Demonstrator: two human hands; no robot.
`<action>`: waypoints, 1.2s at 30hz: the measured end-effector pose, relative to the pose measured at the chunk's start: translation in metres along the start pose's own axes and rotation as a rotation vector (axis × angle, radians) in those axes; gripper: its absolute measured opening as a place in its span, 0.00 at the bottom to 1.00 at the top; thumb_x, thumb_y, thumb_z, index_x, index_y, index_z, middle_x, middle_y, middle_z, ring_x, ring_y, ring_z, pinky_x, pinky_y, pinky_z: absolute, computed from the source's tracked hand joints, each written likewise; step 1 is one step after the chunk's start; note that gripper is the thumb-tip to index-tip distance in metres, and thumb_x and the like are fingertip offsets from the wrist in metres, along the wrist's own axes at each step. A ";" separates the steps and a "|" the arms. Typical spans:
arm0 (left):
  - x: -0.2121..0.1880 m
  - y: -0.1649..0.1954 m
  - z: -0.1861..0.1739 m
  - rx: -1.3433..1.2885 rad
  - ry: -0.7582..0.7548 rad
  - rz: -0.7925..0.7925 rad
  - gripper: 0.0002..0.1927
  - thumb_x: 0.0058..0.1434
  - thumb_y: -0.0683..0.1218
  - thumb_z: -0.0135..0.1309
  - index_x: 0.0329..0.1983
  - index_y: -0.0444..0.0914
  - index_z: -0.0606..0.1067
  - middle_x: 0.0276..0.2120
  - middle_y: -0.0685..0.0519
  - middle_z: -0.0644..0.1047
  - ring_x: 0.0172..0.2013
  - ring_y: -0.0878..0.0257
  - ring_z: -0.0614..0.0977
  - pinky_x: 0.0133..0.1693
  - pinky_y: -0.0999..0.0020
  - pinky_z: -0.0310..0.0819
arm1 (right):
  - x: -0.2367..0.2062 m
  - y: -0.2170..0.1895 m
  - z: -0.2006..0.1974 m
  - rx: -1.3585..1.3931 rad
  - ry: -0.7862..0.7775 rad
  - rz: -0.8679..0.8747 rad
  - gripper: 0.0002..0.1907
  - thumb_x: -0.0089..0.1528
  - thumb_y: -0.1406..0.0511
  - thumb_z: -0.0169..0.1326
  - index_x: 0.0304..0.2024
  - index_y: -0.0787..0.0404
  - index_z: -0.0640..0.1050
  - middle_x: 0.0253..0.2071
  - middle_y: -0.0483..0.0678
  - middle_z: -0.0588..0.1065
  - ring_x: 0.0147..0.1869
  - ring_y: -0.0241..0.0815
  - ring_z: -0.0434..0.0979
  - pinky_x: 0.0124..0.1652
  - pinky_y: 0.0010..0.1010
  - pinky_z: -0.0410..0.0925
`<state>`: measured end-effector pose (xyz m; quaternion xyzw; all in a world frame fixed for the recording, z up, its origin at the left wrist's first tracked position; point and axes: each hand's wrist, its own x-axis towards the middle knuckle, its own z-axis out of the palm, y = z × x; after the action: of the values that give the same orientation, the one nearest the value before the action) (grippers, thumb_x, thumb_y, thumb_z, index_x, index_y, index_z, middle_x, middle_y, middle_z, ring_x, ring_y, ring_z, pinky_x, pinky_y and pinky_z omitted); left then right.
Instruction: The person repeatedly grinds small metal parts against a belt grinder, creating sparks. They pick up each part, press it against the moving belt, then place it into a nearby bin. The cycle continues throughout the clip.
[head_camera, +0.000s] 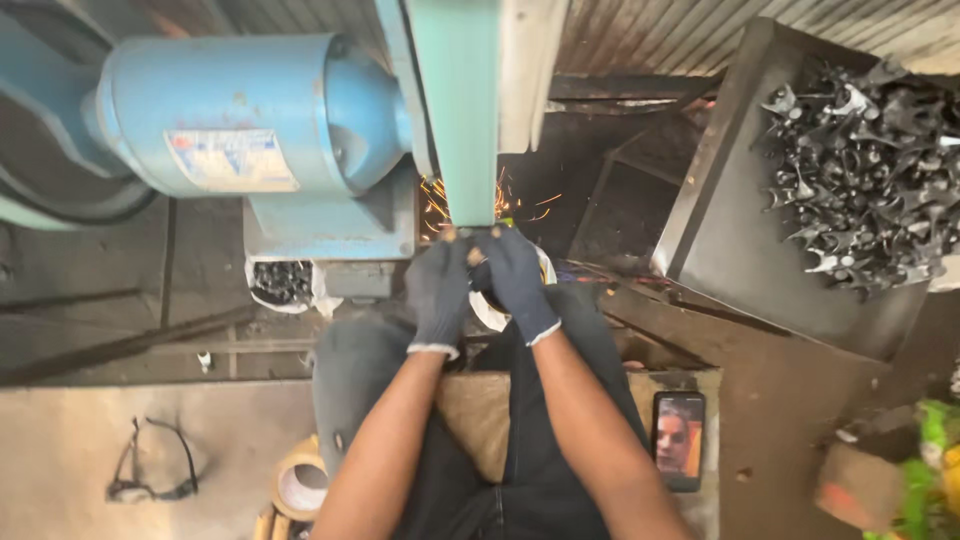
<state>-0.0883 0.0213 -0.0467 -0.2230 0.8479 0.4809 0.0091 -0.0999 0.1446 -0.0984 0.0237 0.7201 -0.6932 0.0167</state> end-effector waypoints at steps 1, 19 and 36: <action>-0.001 0.007 0.005 0.053 -0.015 0.063 0.19 0.68 0.54 0.51 0.37 0.32 0.80 0.32 0.38 0.81 0.36 0.44 0.83 0.39 0.54 0.73 | 0.000 -0.006 -0.006 -0.049 0.019 0.064 0.13 0.68 0.63 0.52 0.48 0.66 0.80 0.41 0.53 0.80 0.43 0.43 0.78 0.45 0.33 0.70; -0.019 0.022 -0.028 0.065 -0.011 0.137 0.22 0.65 0.59 0.51 0.43 0.37 0.81 0.32 0.39 0.81 0.34 0.43 0.83 0.35 0.51 0.74 | -0.022 -0.036 0.007 0.222 0.070 0.204 0.13 0.71 0.65 0.53 0.52 0.69 0.80 0.36 0.53 0.77 0.36 0.47 0.73 0.38 0.38 0.66; -0.037 0.030 -0.024 0.227 -0.113 0.585 0.23 0.66 0.59 0.55 0.29 0.35 0.79 0.27 0.41 0.78 0.31 0.43 0.80 0.34 0.52 0.70 | -0.052 -0.044 -0.033 -0.065 0.263 -0.344 0.16 0.66 0.67 0.51 0.56 0.67 0.75 0.54 0.51 0.77 0.59 0.44 0.76 0.58 0.35 0.67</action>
<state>-0.0620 0.0280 -0.0014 0.0596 0.9225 0.3770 -0.0578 -0.0503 0.1754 -0.0506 -0.0102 0.7316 -0.6531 -0.1952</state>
